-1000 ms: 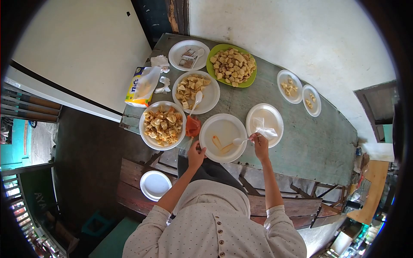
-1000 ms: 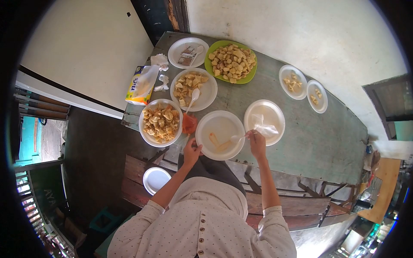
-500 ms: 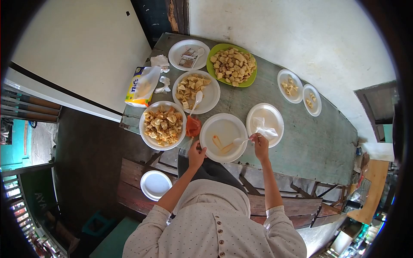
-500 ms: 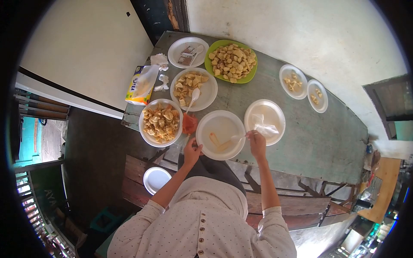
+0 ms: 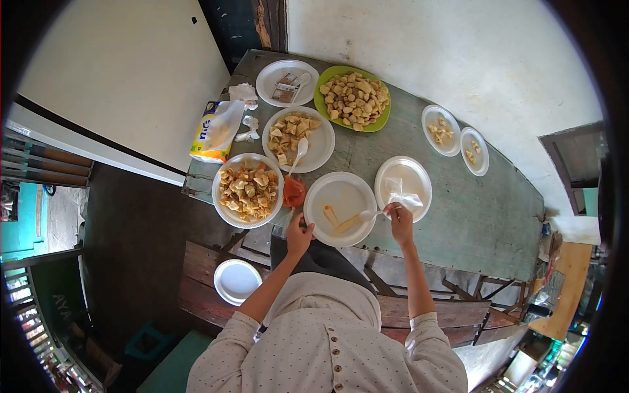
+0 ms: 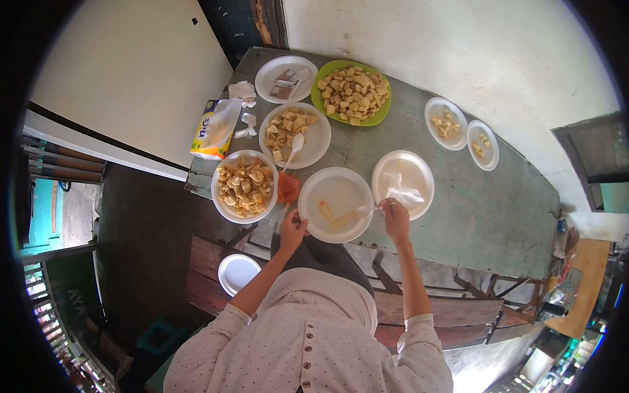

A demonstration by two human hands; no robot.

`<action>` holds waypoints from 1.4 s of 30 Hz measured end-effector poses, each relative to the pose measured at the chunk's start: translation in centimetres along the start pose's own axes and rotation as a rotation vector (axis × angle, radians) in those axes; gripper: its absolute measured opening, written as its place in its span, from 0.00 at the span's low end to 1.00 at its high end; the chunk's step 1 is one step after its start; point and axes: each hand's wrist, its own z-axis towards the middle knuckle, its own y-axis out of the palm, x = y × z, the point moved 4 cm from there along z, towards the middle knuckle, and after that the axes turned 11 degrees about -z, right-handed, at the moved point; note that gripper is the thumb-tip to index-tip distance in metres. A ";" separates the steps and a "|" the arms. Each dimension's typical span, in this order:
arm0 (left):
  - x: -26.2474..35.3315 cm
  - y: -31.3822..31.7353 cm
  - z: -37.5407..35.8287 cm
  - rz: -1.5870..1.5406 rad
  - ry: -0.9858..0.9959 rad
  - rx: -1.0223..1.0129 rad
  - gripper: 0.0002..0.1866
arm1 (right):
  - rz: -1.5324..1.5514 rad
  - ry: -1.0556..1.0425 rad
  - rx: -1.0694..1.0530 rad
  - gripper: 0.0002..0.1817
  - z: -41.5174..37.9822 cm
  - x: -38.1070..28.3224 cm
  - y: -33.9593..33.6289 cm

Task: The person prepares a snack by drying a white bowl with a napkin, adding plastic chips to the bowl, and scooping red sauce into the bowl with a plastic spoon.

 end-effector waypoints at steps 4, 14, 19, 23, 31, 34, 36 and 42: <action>0.1 0.0 -0.1 -0.018 0.030 0.028 0.19 | -0.030 0.011 0.002 0.12 -0.1 -0.8 -0.7; 0.6 0.0 -0.4 -0.030 0.036 0.032 0.19 | -0.121 -0.043 0.010 0.12 -0.2 -1.0 -0.5; 0.7 0.1 -0.4 -0.012 0.039 0.045 0.20 | 0.046 -0.017 -0.015 0.13 -1.1 -0.8 1.4; 0.6 0.0 -0.4 0.009 0.044 0.043 0.20 | 0.195 -0.014 -0.187 0.14 -2.4 -1.6 3.9; 0.1 0.0 -0.3 -0.030 0.026 0.039 0.20 | 0.214 0.103 -0.057 0.14 -0.3 2.2 1.5; 0.2 -0.1 -0.4 0.030 0.033 0.045 0.20 | 0.281 0.131 -0.077 0.15 -0.5 2.0 1.8; 0.2 -0.1 -0.3 0.022 0.035 0.041 0.20 | 0.282 0.075 -0.143 0.15 -1.2 1.1 3.3; 0.1 -0.1 -0.2 -0.003 0.033 0.032 0.20 | 0.157 -0.021 -0.150 0.15 -0.5 1.7 3.2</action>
